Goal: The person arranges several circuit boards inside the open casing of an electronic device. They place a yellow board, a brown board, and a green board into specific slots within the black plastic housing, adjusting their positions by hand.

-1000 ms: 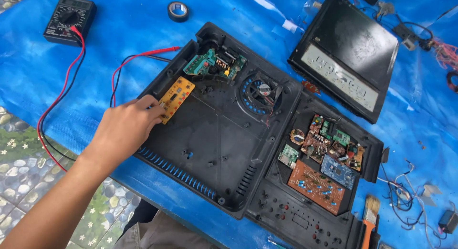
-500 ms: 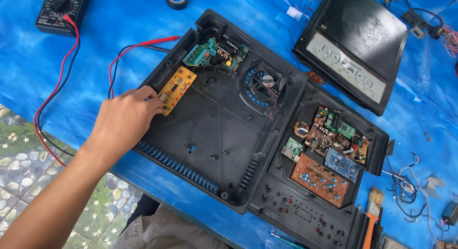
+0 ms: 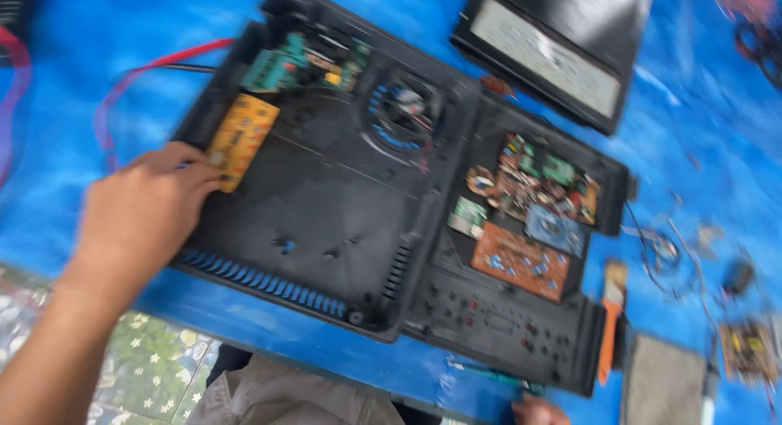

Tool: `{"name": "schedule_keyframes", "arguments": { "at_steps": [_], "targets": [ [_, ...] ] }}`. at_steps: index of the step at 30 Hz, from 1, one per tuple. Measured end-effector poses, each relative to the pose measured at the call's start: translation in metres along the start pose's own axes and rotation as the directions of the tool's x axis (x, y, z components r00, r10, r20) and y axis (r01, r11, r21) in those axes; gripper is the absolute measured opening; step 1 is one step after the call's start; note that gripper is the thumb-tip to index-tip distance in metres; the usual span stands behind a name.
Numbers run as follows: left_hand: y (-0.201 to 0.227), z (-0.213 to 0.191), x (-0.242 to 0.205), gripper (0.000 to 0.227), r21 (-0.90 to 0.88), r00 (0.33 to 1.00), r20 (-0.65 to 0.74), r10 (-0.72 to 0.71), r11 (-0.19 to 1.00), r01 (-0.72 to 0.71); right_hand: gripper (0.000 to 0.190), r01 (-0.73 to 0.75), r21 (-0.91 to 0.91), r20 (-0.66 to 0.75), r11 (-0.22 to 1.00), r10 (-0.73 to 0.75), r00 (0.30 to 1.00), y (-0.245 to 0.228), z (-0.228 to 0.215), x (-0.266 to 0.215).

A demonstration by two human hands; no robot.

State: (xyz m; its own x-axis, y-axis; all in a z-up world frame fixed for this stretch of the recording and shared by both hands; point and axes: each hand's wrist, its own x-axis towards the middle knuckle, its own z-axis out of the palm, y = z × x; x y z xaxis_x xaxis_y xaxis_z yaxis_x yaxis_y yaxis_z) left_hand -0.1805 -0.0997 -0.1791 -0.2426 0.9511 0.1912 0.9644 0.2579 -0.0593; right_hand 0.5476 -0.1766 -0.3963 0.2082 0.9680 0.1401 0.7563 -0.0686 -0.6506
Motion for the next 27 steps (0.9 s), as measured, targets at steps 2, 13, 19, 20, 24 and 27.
{"name": "schedule_keyframes", "arguments": {
  "at_steps": [2, 13, 19, 20, 24, 27],
  "targets": [
    [-0.002, 0.005, -0.006, 0.016, 0.019, 0.999, -0.021, 0.04, 0.999, -0.04, 0.038, -0.059, -0.024, -0.053, 0.998, 0.058, 0.997, -0.16, 0.0, 0.017],
    [0.087, 0.006, -0.082, 0.028, -0.531, 0.901, -0.417, 0.118, 0.773, -0.346, 0.052, 0.112, 0.086, -0.202, 0.99, -0.092, 0.975, -0.332, -0.018, 0.031],
    [0.099, -0.008, -0.087, 0.025, -0.561, 0.914, -0.397, 0.083, 0.766, -0.314, 0.029, 0.492, -0.039, 0.113, 0.87, -0.485, 0.867, -0.381, -0.011, 0.125],
    [0.099, -0.006, -0.086, 0.025, -0.561, 0.914, -0.397, 0.083, 0.766, -0.313, 0.029, 0.493, -0.039, 0.113, 0.869, -0.486, 0.867, -0.379, -0.007, 0.137],
    [0.1, -0.003, -0.084, 0.034, -0.545, 0.875, -0.471, 0.111, 0.744, -0.388, 0.04, 0.475, -0.155, 0.337, 0.866, -0.406, 0.85, -0.366, 0.012, 0.167],
    [0.101, -0.007, -0.081, 0.034, -0.548, 0.867, -0.485, 0.115, 0.733, -0.403, 0.03, 0.488, -0.15, 0.345, 0.86, -0.417, 0.841, -0.366, 0.016, 0.174]
  ]
}}
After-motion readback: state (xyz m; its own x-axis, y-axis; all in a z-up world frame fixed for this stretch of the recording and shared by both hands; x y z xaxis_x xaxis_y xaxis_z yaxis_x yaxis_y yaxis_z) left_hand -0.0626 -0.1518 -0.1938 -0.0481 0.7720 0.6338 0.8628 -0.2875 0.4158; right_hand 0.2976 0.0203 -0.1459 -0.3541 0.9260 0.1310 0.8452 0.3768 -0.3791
